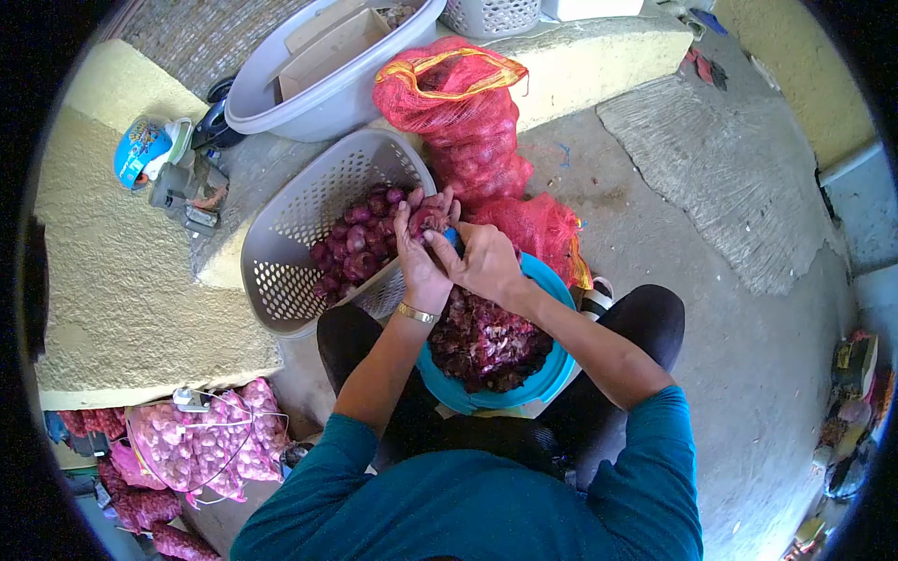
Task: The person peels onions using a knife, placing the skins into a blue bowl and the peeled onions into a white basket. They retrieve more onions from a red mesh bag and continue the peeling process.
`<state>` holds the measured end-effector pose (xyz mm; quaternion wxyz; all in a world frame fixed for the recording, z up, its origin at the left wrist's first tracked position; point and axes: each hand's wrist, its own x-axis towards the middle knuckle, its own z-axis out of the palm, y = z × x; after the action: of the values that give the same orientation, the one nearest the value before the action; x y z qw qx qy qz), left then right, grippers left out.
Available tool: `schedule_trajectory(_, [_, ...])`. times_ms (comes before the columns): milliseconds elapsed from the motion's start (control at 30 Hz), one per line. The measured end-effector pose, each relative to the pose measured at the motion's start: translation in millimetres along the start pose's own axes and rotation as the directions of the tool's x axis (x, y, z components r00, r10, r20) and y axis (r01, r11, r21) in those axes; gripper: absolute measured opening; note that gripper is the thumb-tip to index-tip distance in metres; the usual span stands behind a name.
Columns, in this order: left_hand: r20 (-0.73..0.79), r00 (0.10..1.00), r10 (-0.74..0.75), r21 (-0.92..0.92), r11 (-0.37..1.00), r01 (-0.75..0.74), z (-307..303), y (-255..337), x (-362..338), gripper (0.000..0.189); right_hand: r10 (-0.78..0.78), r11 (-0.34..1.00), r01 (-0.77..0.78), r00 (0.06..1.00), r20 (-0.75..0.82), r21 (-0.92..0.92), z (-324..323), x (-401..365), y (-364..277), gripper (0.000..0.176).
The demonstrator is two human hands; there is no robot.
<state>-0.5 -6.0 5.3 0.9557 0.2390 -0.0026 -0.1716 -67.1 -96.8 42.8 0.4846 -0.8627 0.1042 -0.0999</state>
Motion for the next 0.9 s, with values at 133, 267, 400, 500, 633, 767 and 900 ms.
schedule_trajectory(133, [-0.078,0.995,-0.055,-0.150,0.988,0.043,-16.5,10.3,10.7,0.035,-0.210,0.977,0.211,0.977,-0.034,0.024,-14.5,3.1,0.8,0.041])
schedule_trajectory(267, [-0.047,0.987,-0.151,-0.261,0.956,0.134,-3.2,36.4,12.8,0.038,-0.271,0.946,0.308,0.923,0.275,-0.100,-66.1,3.2,-12.8,0.043])
schedule_trajectory(400, [0.145,0.980,-0.138,-0.310,0.934,0.178,-7.7,44.8,17.0,0.037,-0.341,0.831,0.476,0.845,0.412,-0.288,-68.5,-3.5,10.9,0.052])
schedule_trajectory(500, [0.190,0.969,-0.158,-0.291,0.934,0.209,-1.1,46.1,14.9,0.033,-0.297,0.833,0.457,0.845,0.445,-0.312,-74.0,-2.7,5.0,0.053])
schedule_trajectory(633, [0.260,0.953,-0.156,-0.237,0.946,0.220,3.2,43.6,10.1,0.032,-0.283,0.801,0.469,0.844,0.456,-0.371,-80.8,1.3,-9.0,0.047])
schedule_trajectory(767, [0.284,0.945,-0.163,-0.136,0.969,0.208,8.8,38.4,5.5,0.031,-0.367,0.904,0.401,0.906,0.210,-0.149,-63.8,2.2,-11.3,0.036])
schedule_trajectory(900, [0.411,0.886,-0.217,-0.131,0.947,0.292,3.6,32.3,3.6,0.033,-0.359,0.889,0.370,0.929,-0.091,0.269,-28.0,15.7,5.4,0.021])
